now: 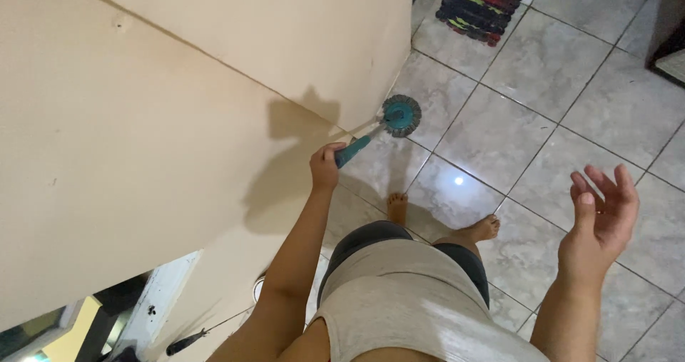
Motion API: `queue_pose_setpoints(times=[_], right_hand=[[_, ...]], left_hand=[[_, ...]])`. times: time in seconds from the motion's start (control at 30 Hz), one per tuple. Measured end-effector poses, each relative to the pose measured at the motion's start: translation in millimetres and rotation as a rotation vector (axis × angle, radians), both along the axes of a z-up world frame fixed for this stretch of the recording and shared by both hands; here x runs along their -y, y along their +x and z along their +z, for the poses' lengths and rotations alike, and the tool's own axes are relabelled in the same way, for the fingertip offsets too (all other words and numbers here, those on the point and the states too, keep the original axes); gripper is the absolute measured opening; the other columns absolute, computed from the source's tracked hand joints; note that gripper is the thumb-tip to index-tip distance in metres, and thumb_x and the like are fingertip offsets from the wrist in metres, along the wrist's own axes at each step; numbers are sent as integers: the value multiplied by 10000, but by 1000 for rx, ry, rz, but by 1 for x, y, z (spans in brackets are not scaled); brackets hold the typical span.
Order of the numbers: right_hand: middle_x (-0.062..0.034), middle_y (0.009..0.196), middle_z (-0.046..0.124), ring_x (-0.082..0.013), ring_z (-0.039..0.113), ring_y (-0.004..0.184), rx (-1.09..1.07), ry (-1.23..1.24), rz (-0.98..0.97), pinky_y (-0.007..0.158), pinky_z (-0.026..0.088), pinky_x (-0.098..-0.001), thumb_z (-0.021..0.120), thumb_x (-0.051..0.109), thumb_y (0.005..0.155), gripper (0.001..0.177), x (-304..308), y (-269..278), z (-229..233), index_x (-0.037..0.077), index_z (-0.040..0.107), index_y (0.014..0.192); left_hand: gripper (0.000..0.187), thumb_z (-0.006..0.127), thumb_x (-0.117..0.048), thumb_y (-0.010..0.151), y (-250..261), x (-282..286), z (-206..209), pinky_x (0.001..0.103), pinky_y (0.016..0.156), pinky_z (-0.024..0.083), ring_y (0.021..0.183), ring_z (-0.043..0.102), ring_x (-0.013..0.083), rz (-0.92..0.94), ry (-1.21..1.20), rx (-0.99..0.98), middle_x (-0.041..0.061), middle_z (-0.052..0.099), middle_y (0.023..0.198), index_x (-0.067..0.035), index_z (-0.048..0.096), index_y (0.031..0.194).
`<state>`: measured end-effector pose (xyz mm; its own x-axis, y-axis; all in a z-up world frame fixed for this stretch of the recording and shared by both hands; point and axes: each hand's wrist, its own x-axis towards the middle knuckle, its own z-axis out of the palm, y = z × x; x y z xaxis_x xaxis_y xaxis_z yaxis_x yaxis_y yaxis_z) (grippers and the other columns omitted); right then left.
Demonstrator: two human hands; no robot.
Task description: The person mops tiled floors in a bedroom and adjacent hallway using a spin mop. They move the mop back and forth across the floor, working around furniture and along walls.
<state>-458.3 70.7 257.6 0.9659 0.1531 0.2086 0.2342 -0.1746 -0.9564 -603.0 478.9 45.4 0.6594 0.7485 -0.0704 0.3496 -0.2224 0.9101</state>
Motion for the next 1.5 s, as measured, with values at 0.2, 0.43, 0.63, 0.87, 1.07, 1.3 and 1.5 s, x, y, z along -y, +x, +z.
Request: queue_pose_setpoints(times=[0.2, 0.43, 0.63, 0.87, 1.07, 1.3, 1.5], right_hand=[[-253, 1481, 464, -415, 536, 1355, -42, 43, 50, 1219, 430, -485, 430, 38, 1178, 426, -6, 4, -11, 65, 321, 1589], [-276, 1485, 476, -423, 546, 1351, -40, 39, 35, 1192, 437, -482, 439, 49, 1176, 431, -10, 0, -4, 57, 328, 1592], [-276, 1468, 465, -420, 544, 1338, -62, 55, -4, 1213, 435, -492, 430, 22, 1155, 439, 3, 2, -14, 62, 325, 1579], [-330, 1448, 454, -441, 525, 1341, -30, 64, -59, 1228, 435, -525, 454, 73, 1169, 439, 16, -5, -16, 32, 315, 1583], [-343, 1412, 467, -431, 523, 1341, -2, 44, -97, 1233, 461, -524, 440, 14, 1158, 436, 16, -6, -8, -9, 322, 1577], [-310, 1426, 472, -442, 527, 1366, -10, 22, -114, 1227, 472, -538, 440, 41, 1158, 428, 7, -3, 3, -15, 326, 1566], [-275, 1419, 488, -408, 525, 1378, 0, 47, -63, 1235, 475, -537, 433, 21, 1156, 422, 4, 4, -3, 20, 331, 1566]], left_hand=[[385, 434, -200, 989, -17, -11, -12, 379, 808, 540, 943, 715, 228, -93, 87, -24, 56, 785, 996, -119, 807, 938], [506, 488, -326, 949, -25, 8, 44, 324, 729, 565, 826, 689, 219, -386, -432, -864, 128, 687, 1149, -130, 544, 1412], [369, 522, -344, 980, -35, -9, -41, 452, 695, 537, 871, 692, 332, -653, -4, -936, 158, 709, 1059, -130, 627, 1262], [709, 381, -418, 1001, 91, -14, -75, 439, 623, 533, 842, 688, 307, -805, 102, -891, 174, 688, 1119, -68, 303, 1613], [654, 417, -167, 874, 215, 40, -117, 438, 713, 501, 899, 645, 334, -726, -100, -1099, 144, 639, 1116, -203, 339, 1522], [480, 425, -212, 884, 142, 62, -81, 479, 805, 552, 1036, 677, 393, -653, -68, -942, 167, 688, 1168, -178, 561, 1344], [727, 451, -174, 890, -52, 30, -77, 437, 538, 539, 636, 676, 299, -734, -52, -1012, 167, 689, 901, -232, 339, 1606]])
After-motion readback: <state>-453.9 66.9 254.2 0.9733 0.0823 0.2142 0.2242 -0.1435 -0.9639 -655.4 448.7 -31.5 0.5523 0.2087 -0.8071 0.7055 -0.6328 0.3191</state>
